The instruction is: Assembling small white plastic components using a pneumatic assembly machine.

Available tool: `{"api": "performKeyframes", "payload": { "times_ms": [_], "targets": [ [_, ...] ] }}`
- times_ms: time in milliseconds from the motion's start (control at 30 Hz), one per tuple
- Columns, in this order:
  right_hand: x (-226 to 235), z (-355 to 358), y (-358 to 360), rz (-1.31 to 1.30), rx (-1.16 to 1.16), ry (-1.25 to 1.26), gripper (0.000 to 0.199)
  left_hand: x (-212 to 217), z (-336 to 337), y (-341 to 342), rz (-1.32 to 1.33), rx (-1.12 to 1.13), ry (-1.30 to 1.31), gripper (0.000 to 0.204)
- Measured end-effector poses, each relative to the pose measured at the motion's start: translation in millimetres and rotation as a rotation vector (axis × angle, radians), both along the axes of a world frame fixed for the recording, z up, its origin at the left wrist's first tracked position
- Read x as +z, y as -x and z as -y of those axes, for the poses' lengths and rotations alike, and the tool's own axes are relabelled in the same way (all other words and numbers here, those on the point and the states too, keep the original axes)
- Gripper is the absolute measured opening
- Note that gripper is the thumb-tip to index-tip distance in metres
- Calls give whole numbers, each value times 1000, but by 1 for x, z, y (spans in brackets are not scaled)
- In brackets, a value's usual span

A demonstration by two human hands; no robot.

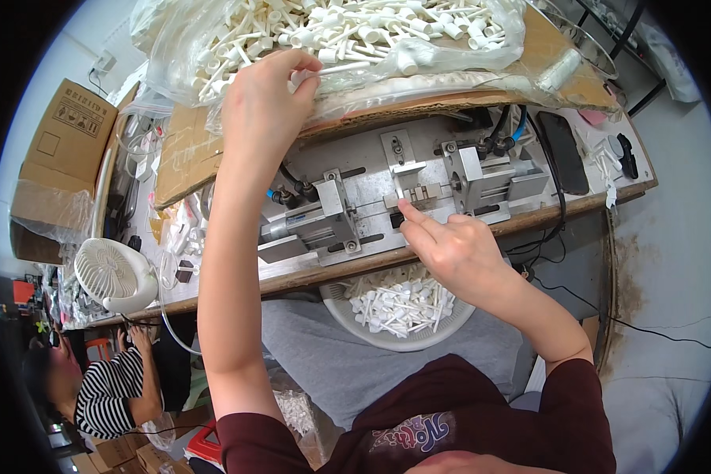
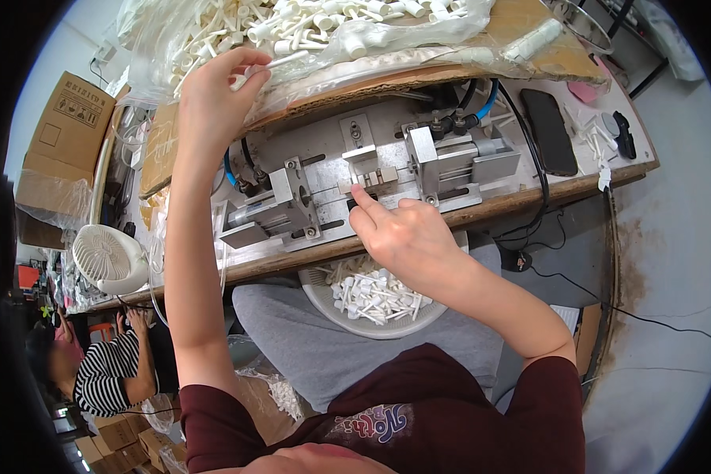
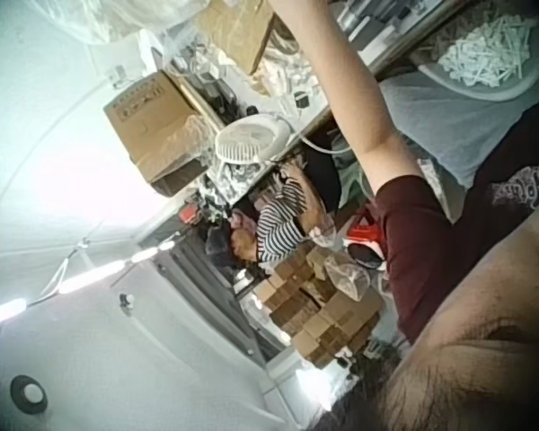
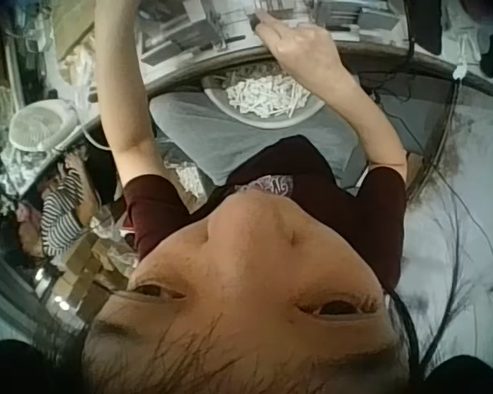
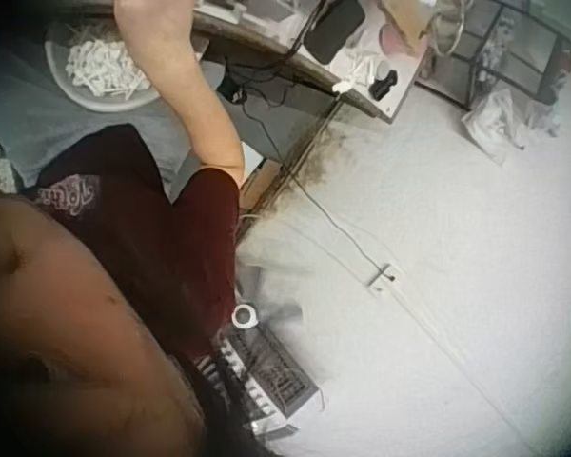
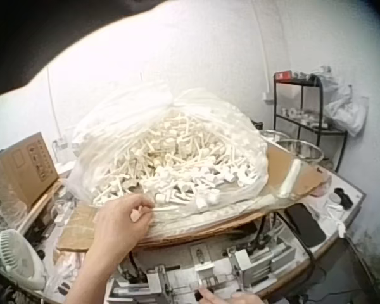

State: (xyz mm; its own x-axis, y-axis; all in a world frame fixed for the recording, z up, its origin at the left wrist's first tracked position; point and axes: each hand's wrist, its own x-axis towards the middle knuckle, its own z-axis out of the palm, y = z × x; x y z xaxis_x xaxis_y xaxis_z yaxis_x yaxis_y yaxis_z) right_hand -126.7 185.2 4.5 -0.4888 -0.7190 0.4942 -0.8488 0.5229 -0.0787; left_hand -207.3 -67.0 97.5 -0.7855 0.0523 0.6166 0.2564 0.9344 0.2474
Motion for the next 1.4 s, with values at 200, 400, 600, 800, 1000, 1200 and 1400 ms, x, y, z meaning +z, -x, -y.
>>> {"api": "performKeyframes", "payload": {
  "times_ms": [200,400,600,800,1000,1200,1400],
  "targets": [
    [41,-5,38,138,154,16,19,18,-24,-67,-150,-54,-445,13],
    [105,55,149,-63,-85,347,28,8,-38,-118,-26,-172,-625,17],
    [81,112,230,-150,-258,98,40,-23,-72,-138,132,-338,-486,34],
    [86,102,210,-35,-197,-176,53,-80,-82,-153,192,-239,-336,29],
    [90,64,194,-46,-99,-58,48,-109,-93,-146,115,-176,-110,29],
    [111,40,198,149,-13,2,33,-104,-92,-138,136,-158,35,30],
    [121,14,195,213,-19,95,25,-101,-92,-134,163,-148,7,28]
  ]
}}
